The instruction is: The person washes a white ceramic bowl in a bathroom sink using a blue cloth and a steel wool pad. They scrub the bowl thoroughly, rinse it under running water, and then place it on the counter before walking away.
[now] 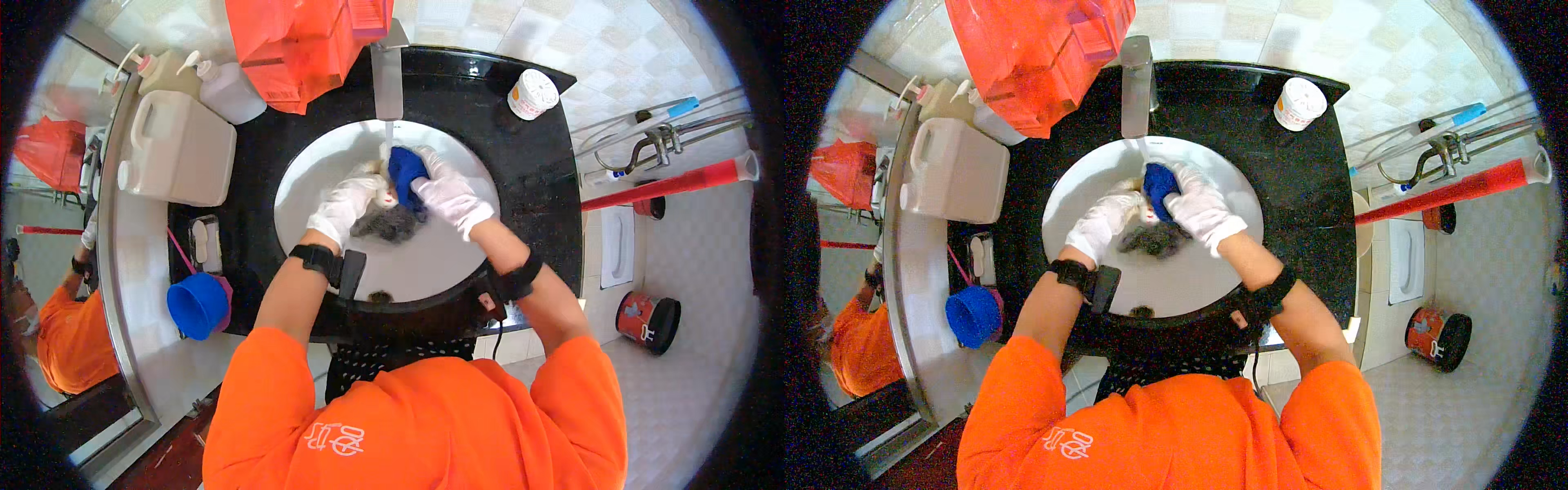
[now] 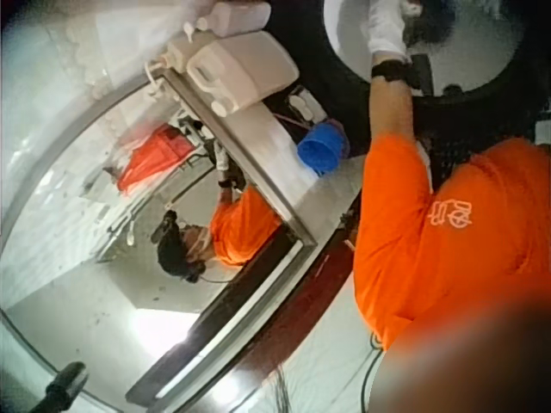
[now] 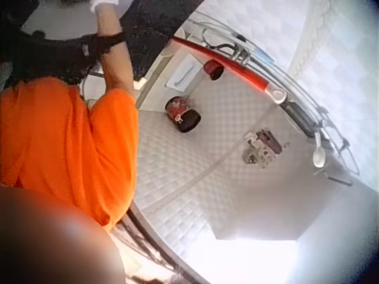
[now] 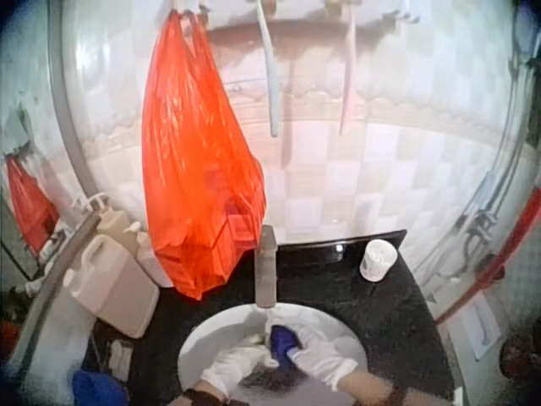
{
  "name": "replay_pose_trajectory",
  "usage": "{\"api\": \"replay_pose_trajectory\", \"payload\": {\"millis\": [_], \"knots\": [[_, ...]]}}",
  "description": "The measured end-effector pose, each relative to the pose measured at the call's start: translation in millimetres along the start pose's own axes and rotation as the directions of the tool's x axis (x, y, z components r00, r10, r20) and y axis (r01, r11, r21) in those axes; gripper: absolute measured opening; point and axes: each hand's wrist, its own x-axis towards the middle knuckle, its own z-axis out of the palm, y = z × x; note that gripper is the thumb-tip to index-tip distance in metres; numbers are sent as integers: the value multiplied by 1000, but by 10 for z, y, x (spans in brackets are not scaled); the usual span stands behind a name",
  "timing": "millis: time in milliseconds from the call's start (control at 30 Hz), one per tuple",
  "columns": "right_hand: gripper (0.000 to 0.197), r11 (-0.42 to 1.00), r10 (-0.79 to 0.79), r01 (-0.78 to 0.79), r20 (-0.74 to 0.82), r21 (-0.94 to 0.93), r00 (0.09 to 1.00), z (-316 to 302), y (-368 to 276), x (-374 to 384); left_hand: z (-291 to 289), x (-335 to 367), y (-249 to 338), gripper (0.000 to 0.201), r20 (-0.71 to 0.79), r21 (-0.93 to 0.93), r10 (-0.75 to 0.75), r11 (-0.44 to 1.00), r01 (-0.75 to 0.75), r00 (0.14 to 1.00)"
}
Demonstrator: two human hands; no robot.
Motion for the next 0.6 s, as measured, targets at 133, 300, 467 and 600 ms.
{"api": "replay_pose_trajectory", "payload": {"millis": [133,300,467,600], "knots": [[52,932,-361,360,-55,-36,931,553,244,151,80,-155,-14,36,-111,455,368,845,-282,923],[38,999,-28,21,143,50,989,550,361,849,295,-539,172,35,12,-183,-16,983,18,1000],[28,881,-132,297,412,-368,902,86,365,780,223,-830,234,40,95,-525,142,848,-72,985],[46,648,-40,396,490,-651,871,92,858,585,285,-680,263,34,-140,-671,112,720,-178,984]]}}
